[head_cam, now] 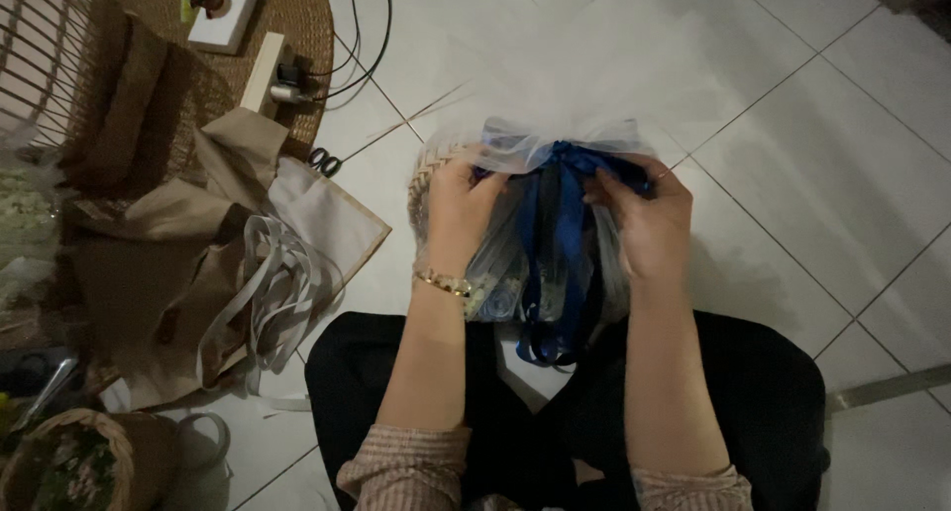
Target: The person wraps a gift basket using tulle and ribbons, tying a large blue bow at the top.
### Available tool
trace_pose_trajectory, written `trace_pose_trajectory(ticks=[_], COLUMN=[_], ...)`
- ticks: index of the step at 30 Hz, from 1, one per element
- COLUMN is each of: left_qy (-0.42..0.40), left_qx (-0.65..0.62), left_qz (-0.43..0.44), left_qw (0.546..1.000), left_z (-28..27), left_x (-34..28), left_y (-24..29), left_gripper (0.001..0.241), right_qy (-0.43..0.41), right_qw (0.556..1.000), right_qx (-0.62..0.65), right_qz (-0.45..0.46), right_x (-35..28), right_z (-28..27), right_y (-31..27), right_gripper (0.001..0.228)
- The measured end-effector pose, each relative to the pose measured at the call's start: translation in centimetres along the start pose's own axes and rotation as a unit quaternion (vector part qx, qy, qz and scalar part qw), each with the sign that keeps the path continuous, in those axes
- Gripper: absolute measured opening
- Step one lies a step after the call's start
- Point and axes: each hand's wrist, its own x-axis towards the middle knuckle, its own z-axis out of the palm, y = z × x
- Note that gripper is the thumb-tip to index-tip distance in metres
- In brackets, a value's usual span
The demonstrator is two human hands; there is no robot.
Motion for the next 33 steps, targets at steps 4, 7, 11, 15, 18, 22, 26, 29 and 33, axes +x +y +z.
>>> trace_pose_trajectory(ticks=[4,7,11,15,18,22,26,29,33], left_qy=[-0.004,-0.013,-0.039,-0.037,-0.016,0.008,-0.036,-0.054,-0.01], left_qx=[-0.006,0.005,-0.065,-0.131,-0.134,-0.159,-0.269,-0.322,-0.326], left_qz=[0.008,0.002,-0.069,-0.069,-0.107,-0.158,-0.221,-0.216,-0.194], left_qw=[1.0,1.0,0.995,0.988,0.985,0.975,0.937,0.92,0.925], left_z=[0.1,0.3,-0.6,-1.3,-0.5,0.5,0.7,0.5,2.6], left_x=[-0.5,-0.3,-0.6,-0.6,-0.2,-0.6,-1.0,-1.4,-0.7], left_y=[1.8,0.4,0.9,0.4,-0.5,-0.9,-2.0,-1.6,-5.1], left_gripper=[0.035,0.039,0.044,0.043,0.03,0.03,0.023,0.022,0.018], right_qy=[0.022,0.043,0.049,0.077,0.062,0.108,0.05,0.031,0.028], right_qw=[1.0,0.997,0.996,0.996,0.991,0.917,0.782,0.717,0.659], right_qx=[-0.002,0.062,0.073,0.035,-0.056,-0.251,-0.409,-0.43,-0.436], right_qz=[0.012,0.022,0.017,-0.03,-0.109,-0.291,-0.468,-0.549,-0.612], right_x=[-0.6,-0.2,-0.7,-1.4,-1.7,-3.2,-2.9,-1.5,-0.3], right_z=[0.7,0.7,0.9,1.1,0.8,0.3,1.9,2.4,2.5], right_y=[0.1,1.3,0.9,0.2,-0.7,-0.5,-1.2,0.0,0.0], right_gripper=[0.023,0.026,0.023,0.03,0.038,0.042,0.017,0.015,0.011])
